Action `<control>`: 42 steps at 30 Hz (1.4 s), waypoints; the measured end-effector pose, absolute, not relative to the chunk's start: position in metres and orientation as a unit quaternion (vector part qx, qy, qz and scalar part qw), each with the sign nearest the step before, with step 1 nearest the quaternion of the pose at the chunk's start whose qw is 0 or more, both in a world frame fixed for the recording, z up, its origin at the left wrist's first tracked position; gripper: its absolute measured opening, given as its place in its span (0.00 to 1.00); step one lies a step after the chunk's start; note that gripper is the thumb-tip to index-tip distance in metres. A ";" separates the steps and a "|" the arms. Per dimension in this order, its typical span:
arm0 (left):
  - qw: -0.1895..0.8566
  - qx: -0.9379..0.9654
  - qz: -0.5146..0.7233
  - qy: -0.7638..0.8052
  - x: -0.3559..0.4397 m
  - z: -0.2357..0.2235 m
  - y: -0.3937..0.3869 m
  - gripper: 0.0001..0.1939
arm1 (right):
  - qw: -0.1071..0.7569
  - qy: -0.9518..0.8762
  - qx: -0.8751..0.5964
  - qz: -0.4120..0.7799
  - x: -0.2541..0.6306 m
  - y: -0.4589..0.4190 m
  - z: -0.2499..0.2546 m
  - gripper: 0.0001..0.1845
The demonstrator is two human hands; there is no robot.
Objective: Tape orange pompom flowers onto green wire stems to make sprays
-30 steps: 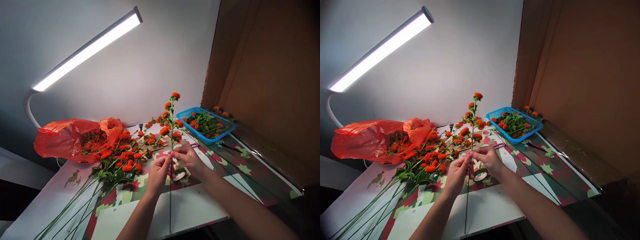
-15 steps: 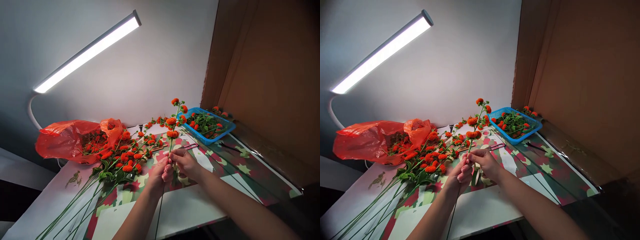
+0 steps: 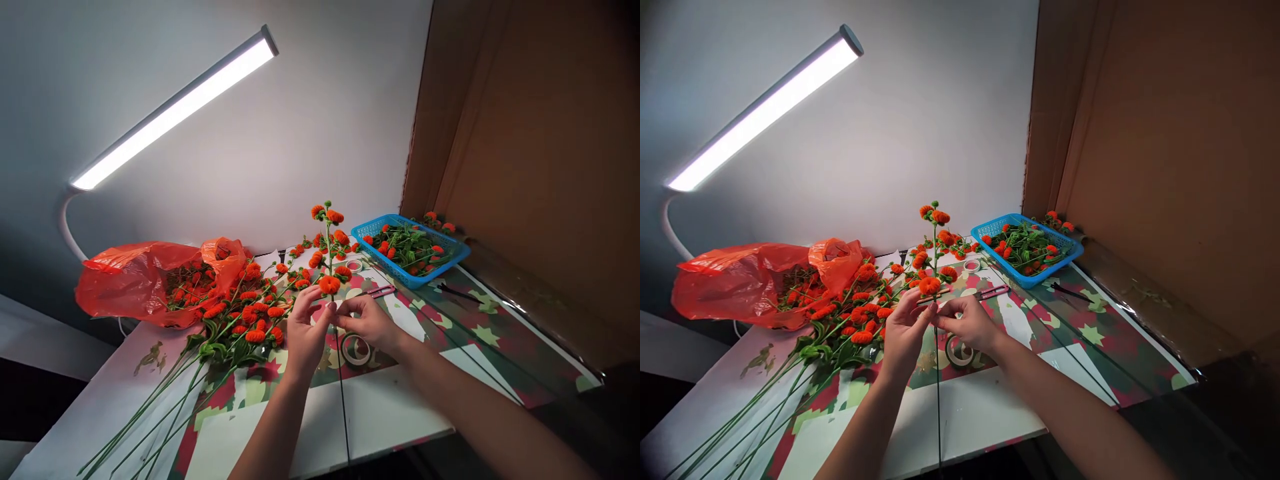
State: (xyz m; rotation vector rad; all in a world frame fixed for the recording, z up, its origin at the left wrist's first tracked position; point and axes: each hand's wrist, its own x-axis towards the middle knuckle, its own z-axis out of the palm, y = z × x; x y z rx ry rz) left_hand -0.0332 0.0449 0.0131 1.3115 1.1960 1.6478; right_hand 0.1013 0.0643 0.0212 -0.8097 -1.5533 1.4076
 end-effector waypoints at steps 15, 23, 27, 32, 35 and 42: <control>0.370 0.506 0.624 0.467 -0.038 0.018 0.039 0.10 | 0.433 -0.638 -0.328 0.546 0.103 0.067 0.020 0.15; 0.466 0.513 0.536 0.482 -0.024 0.018 0.023 0.09 | 0.486 -0.602 -0.374 0.511 0.108 0.073 0.021 0.12; 0.515 0.474 0.566 0.434 -0.025 0.018 0.025 0.10 | 0.487 -0.597 -0.326 0.548 0.106 0.072 0.021 0.13; 0.646 0.348 0.576 0.360 -0.026 0.016 0.023 0.15 | 0.447 -0.545 -0.235 0.669 0.103 0.068 0.012 0.15; 0.738 0.288 0.523 0.314 -0.024 0.015 0.022 0.17 | 0.421 -0.536 -0.212 0.701 0.104 0.068 0.007 0.16; 0.593 0.432 0.539 0.414 -0.026 0.018 0.024 0.13 | 0.484 -0.577 -0.290 0.590 0.112 0.074 0.018 0.12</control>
